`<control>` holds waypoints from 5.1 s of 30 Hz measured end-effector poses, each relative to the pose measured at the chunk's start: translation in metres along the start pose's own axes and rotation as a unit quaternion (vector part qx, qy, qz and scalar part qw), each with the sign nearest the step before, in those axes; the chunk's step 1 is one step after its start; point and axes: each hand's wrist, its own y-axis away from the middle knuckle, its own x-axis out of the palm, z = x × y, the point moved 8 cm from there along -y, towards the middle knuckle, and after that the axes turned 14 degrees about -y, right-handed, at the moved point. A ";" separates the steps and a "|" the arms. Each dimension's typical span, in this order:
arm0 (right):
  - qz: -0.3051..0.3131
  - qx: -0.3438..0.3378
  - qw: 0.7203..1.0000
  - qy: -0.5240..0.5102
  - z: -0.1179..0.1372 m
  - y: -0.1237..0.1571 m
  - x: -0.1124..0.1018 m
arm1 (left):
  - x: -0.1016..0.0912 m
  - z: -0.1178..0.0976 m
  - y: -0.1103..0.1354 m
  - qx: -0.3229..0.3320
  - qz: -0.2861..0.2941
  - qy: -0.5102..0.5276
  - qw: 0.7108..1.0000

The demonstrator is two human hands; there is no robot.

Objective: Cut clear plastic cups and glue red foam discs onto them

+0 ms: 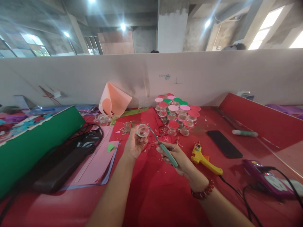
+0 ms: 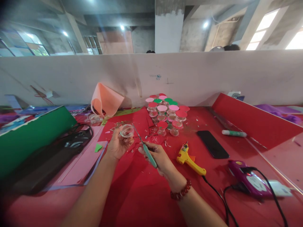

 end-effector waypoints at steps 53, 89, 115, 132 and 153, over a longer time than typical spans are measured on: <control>-0.040 -0.205 0.898 0.387 0.023 0.002 -0.008 | -0.004 -0.002 0.002 0.011 -0.025 -0.019 0.999; -0.073 -0.214 0.895 0.384 0.033 -0.001 -0.020 | -0.007 0.005 -0.004 -0.013 0.004 -0.029 1.000; 0.020 -0.184 0.903 0.388 0.016 -0.004 -0.006 | -0.013 0.005 -0.005 -0.011 0.016 -0.030 0.999; -0.092 -0.286 0.808 0.507 0.041 0.008 -0.009 | -0.013 0.006 -0.006 -0.016 -0.007 -0.026 1.000; 0.015 -0.176 0.913 0.368 0.015 -0.006 -0.009 | -0.009 0.008 -0.004 -0.042 0.011 -0.033 0.999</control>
